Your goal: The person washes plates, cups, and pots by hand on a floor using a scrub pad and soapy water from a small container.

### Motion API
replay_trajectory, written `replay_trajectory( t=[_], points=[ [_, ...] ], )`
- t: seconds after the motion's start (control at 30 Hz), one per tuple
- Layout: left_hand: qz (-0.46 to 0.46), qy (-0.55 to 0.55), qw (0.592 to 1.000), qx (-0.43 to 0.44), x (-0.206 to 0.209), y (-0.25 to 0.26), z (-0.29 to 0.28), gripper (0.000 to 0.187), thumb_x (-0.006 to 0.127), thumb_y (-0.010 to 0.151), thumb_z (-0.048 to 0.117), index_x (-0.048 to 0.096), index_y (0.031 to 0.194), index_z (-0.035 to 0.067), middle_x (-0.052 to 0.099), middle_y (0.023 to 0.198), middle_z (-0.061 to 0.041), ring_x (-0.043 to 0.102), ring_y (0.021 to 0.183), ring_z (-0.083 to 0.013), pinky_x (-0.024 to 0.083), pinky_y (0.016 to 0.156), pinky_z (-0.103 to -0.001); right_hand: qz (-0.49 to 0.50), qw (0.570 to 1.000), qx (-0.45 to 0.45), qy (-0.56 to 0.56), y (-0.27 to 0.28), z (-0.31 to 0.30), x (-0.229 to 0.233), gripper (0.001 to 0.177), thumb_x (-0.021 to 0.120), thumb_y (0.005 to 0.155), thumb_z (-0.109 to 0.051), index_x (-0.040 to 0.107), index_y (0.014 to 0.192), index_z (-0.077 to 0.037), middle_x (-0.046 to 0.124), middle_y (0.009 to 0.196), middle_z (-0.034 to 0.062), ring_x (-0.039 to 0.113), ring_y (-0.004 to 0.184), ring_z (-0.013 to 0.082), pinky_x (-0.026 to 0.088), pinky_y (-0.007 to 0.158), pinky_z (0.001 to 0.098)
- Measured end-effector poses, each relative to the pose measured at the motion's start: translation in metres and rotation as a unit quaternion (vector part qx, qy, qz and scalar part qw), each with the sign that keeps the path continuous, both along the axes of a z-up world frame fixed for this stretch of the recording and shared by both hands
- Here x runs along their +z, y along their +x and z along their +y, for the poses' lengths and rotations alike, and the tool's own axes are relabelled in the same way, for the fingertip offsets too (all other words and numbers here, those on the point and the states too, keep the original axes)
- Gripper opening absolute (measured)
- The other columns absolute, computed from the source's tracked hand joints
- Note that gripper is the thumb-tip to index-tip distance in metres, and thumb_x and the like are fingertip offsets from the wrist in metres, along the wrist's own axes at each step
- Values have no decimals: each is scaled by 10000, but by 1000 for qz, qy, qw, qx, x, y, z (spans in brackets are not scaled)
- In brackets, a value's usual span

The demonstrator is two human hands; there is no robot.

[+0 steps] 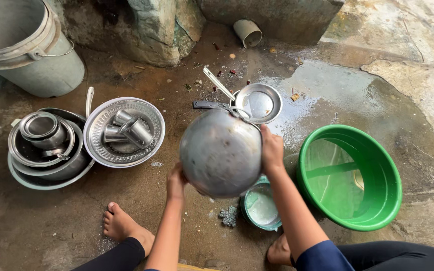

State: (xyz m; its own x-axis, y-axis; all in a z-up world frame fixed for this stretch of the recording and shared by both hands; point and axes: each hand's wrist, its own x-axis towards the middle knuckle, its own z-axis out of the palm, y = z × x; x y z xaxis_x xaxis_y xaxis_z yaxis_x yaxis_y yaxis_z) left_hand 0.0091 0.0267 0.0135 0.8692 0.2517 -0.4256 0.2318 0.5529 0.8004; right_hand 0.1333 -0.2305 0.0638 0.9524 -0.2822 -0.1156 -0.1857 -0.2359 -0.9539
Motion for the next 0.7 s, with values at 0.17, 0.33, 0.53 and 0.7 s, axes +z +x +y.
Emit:
replay_trajectory(
  t=[0.17,0.33,0.53,0.7],
  points=[
    [-24,203,978,42,-2,17,-10,494,561,986,492,733,1156,61,743,1122,-123,688,1044,-235,508,927,-347,-44,977,86,-188,-9,-1,-3,628,622,961,-475,609,534,-16,496,429,86,461,413,171,392,473,420],
    [7,492,868,-64,15,10,-43,729,563,1031,593,650,587,22,497,464,-21,407,407,-172,333,455,-369,26,970,65,-234,-42,47,19,517,513,1073,-454,678,882,-3,637,760,219,554,710,278,454,691,476],
    [55,468,879,67,23,5,-37,608,589,952,610,760,673,99,656,545,14,579,444,-118,434,449,-344,-360,831,166,-392,-123,93,33,423,490,1072,-203,549,1451,-25,574,1481,228,580,1362,407,419,1162,506],
    [16,481,874,72,11,2,-50,587,636,958,600,770,741,71,617,585,-84,575,497,-196,463,522,-344,-346,848,210,-343,-99,83,52,435,561,1006,-235,605,1402,-59,522,1515,234,597,1248,412,421,1090,494]
  ],
)
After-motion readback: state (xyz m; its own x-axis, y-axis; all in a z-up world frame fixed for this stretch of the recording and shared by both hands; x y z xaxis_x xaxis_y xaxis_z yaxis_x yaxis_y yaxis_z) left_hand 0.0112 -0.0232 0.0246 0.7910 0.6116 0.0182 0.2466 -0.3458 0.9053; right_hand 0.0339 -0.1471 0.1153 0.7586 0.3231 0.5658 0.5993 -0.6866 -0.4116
